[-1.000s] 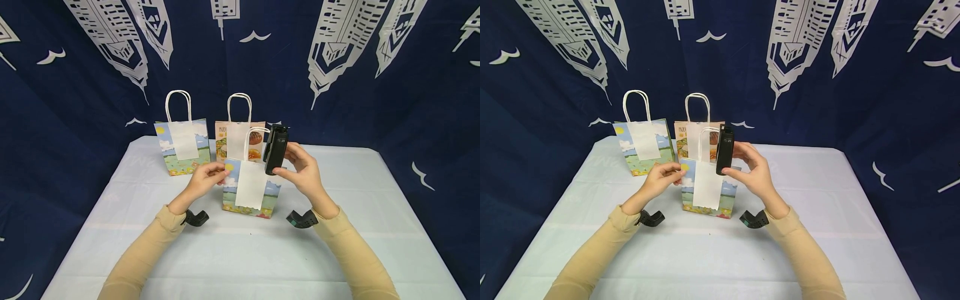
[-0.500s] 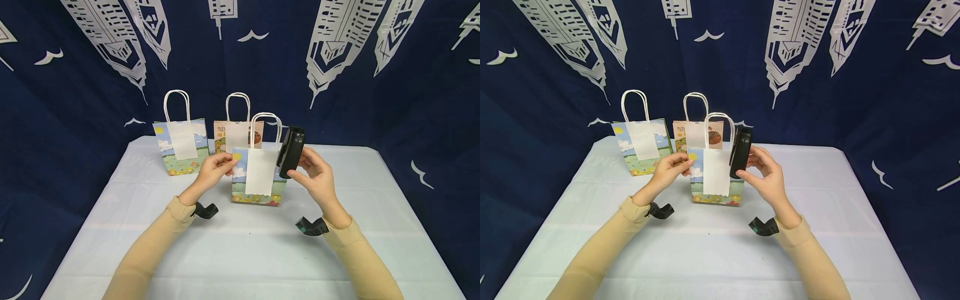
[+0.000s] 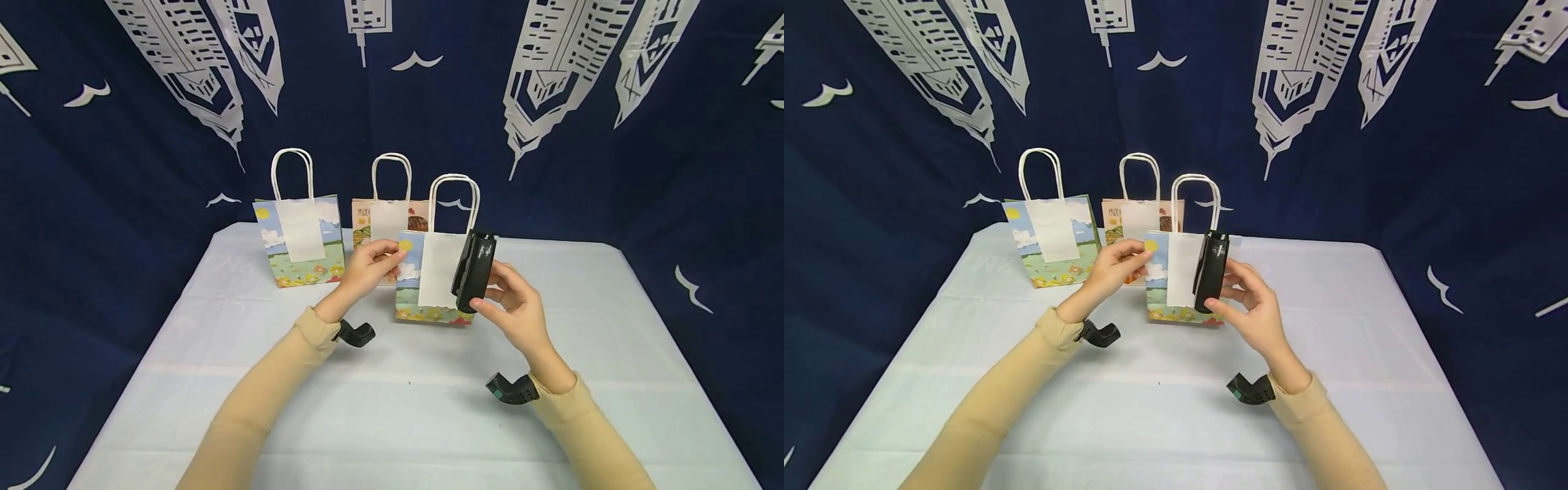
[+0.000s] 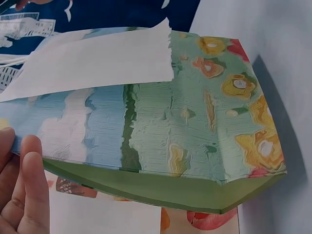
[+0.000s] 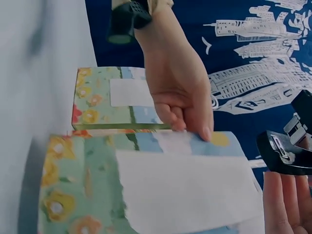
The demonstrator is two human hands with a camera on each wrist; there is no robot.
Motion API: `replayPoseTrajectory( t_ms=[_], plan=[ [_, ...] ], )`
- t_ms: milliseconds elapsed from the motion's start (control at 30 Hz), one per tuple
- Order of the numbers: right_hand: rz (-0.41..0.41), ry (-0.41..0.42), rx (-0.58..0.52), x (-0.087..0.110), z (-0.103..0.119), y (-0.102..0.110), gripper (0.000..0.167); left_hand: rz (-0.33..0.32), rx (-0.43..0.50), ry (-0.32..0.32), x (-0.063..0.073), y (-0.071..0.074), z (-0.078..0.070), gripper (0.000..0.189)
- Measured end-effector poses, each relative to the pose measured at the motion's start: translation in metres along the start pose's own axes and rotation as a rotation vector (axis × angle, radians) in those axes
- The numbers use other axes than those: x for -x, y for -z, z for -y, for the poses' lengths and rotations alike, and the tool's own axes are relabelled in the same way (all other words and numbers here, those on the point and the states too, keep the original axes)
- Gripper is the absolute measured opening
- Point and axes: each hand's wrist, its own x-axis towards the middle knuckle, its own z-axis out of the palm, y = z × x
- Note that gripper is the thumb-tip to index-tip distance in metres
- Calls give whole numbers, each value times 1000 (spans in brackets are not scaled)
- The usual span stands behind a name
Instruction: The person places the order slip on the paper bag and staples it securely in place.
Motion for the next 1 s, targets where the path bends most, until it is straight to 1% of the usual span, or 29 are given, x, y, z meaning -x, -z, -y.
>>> replayPoseTrajectory(
  t_ms=[67, 100, 167, 200, 367, 533, 800, 1000],
  plan=[
    [13, -24, -6, 5, -2, -2, 62, 8, 13, 6, -4, -3, 0, 18],
    [21, -33, -12, 8, -4, -3, 63, 11, 27, -2, -8, -5, 4, 18],
    [31, -64, -12, 13, -6, -5, 66, 12, 26, -3, -11, -8, 4, 17],
    [37, -74, -11, 15, -7, -6, 66, 13, 32, 7, -13, -10, 4, 17],
    [55, -121, -14, 27, -12, -12, 69, 20, 3, 50, -21, -17, 1, 19],
    [97, -150, -22, 40, -18, -17, 66, 49, -15, 34, -29, -22, 0, 20],
    [127, -270, -60, 63, -29, -20, 61, 64, 6, 33, -37, -30, 1, 20],
    [144, -359, -37, 78, -33, -22, 57, 65, 0, 37, -39, -34, 4, 20]
  ],
)
